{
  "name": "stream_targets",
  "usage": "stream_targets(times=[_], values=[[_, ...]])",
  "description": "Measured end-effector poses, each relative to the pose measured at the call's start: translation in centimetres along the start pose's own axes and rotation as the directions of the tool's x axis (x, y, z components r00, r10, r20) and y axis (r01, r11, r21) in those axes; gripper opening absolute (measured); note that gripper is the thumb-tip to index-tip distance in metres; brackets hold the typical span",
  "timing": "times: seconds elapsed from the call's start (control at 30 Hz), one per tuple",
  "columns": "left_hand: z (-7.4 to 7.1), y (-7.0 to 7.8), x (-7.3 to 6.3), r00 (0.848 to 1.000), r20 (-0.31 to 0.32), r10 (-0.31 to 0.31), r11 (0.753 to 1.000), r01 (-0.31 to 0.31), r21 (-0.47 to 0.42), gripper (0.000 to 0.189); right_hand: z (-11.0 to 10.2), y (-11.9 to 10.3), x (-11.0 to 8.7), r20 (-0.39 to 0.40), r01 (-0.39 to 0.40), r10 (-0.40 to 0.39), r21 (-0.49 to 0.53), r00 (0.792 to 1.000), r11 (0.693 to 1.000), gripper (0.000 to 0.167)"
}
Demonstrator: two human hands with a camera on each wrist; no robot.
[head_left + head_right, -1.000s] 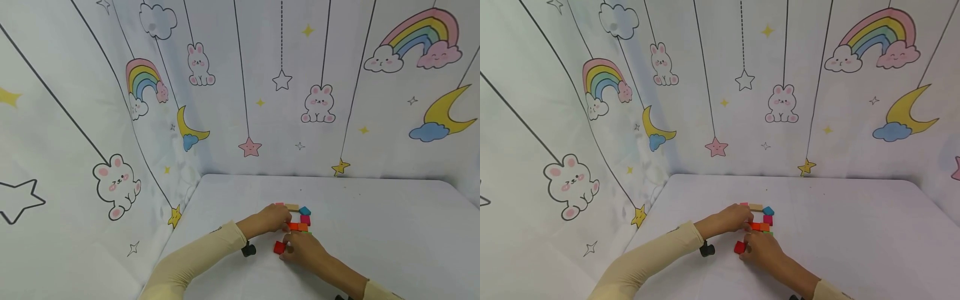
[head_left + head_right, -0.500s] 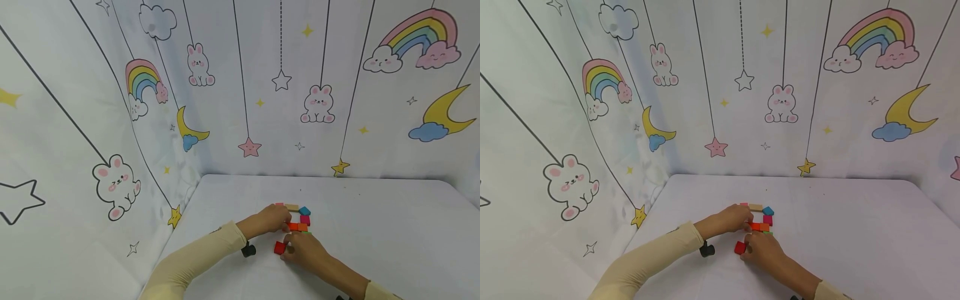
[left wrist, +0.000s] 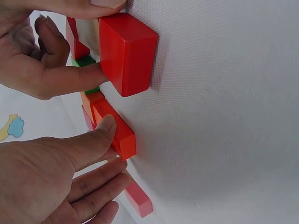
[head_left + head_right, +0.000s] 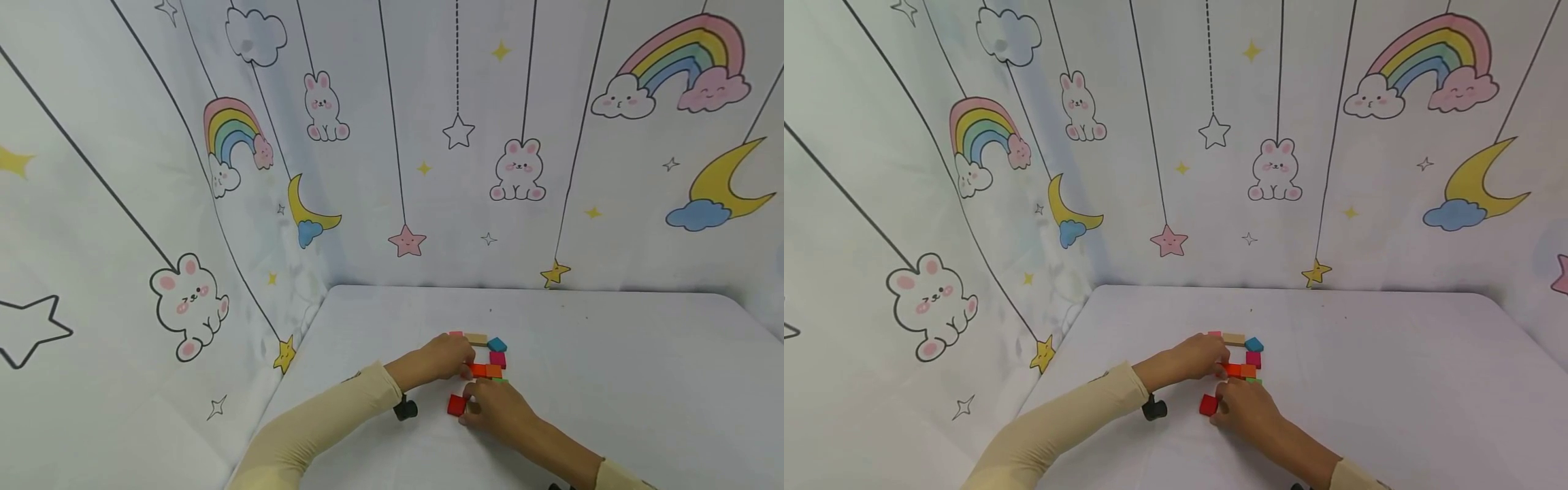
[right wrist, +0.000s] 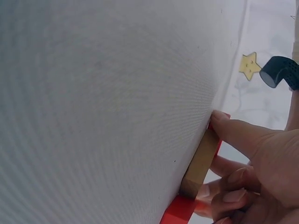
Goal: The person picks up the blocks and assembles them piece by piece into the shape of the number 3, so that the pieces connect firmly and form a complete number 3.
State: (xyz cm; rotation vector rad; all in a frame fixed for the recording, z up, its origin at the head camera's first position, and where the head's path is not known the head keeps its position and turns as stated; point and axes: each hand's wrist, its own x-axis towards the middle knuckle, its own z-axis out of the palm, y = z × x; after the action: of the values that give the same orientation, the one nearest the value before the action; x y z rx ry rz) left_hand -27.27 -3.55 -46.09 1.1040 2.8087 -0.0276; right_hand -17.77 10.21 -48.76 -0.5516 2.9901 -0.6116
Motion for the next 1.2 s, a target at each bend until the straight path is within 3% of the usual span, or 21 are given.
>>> stream_targets(times=[0.17,1.2], values=[[-0.06,-0.05,0.03,1.0,-0.01,0.006,1.0,-0.006,-0.006,0.016,0.0,0.14,-0.06,-0.014,0.032,-0.032,-0.014,0.999,0.999,0.034],[0.07,-0.26,0.3,1.0,0.007,0.015,1.0,-0.016,0.022,0.02,-0.76,0.53,-0.34,-0.001,0.033,-0.033,0.001,0.999,0.999,0.036]])
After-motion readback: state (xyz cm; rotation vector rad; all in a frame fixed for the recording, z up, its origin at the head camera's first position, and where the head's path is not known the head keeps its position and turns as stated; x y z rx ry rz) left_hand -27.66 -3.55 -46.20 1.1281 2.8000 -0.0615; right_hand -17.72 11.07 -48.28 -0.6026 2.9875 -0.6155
